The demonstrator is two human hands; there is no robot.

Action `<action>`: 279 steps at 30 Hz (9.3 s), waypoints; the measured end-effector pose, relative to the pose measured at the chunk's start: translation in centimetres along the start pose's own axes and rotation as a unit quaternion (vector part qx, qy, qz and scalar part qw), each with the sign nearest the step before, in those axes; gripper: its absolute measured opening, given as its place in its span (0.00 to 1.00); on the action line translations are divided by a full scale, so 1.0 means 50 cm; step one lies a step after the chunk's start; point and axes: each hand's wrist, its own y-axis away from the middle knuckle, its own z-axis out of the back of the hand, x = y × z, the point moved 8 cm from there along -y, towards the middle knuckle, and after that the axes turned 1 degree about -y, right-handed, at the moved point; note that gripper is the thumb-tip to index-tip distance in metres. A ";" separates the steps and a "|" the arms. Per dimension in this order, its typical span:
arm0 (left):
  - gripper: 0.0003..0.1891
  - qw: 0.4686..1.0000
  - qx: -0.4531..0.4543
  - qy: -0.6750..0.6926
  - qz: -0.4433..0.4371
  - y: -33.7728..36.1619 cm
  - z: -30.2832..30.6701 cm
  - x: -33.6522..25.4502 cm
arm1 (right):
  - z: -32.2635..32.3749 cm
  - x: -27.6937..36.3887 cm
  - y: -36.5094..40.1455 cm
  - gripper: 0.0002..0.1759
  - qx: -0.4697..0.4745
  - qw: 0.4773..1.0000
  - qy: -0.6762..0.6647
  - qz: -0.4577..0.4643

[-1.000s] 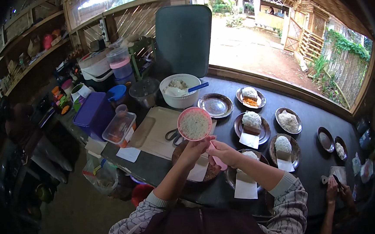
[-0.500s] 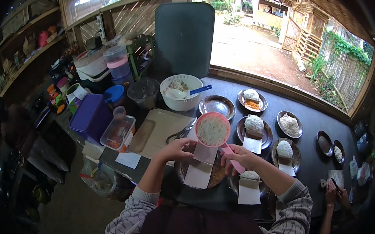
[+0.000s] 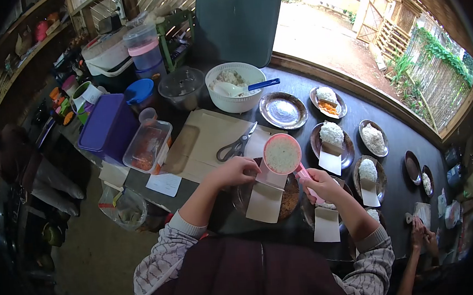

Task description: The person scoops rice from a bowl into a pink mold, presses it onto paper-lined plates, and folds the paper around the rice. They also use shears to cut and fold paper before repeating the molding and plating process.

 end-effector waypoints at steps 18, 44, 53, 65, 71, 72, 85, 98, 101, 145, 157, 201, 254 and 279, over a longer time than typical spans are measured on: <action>0.06 0.999 0.012 -0.038 -0.037 0.011 -0.053 -0.041 | 0.022 -0.047 0.010 0.10 -0.070 0.996 -0.016 -0.051; 0.06 0.999 0.032 -0.005 -0.039 0.023 -0.050 -0.031 | -0.048 0.055 0.064 0.15 -0.235 0.800 0.508 0.217; 0.06 0.996 0.070 -0.049 -0.002 0.026 -0.054 -0.035 | -0.023 0.104 0.095 0.14 -0.296 0.814 0.443 0.231; 0.15 0.974 -0.060 -0.206 0.070 0.066 -0.032 -0.075 | -0.037 0.073 0.107 0.22 -0.252 0.819 0.466 0.220; 0.12 0.979 -0.001 -0.192 0.072 0.102 -0.116 -0.097 | 0.006 0.026 0.079 0.21 -0.245 0.904 0.314 0.154; 0.12 0.978 -0.020 -0.199 0.050 0.103 -0.123 -0.101 | 0.021 0.000 0.068 0.20 -0.223 0.948 0.216 0.071; 0.13 0.973 -0.084 -0.212 -0.022 0.119 -0.125 -0.132 | 0.064 0.023 0.029 0.18 -0.134 0.983 0.128 -0.023; 0.14 0.977 -0.072 -0.201 -0.021 0.118 -0.132 -0.119 | 0.038 0.076 0.021 0.18 -0.118 0.956 0.257 -0.077; 0.14 0.977 -0.071 -0.199 -0.020 0.118 -0.133 -0.119 | 0.021 0.083 0.021 0.18 -0.125 0.942 0.307 -0.038; 0.14 0.975 -0.060 -0.208 -0.042 0.120 -0.136 -0.126 | -0.100 0.005 0.071 0.25 -0.179 0.846 0.455 0.214; 0.16 0.980 -0.038 -0.197 -0.015 0.121 -0.130 -0.134 | -0.097 0.003 0.074 0.24 -0.193 0.857 0.431 0.204; 0.15 0.966 -0.053 -0.248 -0.041 0.142 -0.148 -0.146 | -0.111 -0.007 0.098 0.23 -0.225 0.871 0.405 0.165; 0.31 0.939 -0.041 -0.332 0.084 0.100 -0.154 -0.132 | -0.055 -0.087 0.144 0.20 -0.233 0.930 -0.230 0.165; 0.16 0.947 -0.042 0.313 0.055 0.070 -0.096 -0.180 | -0.168 0.011 0.055 0.15 -0.128 0.934 -0.278 0.186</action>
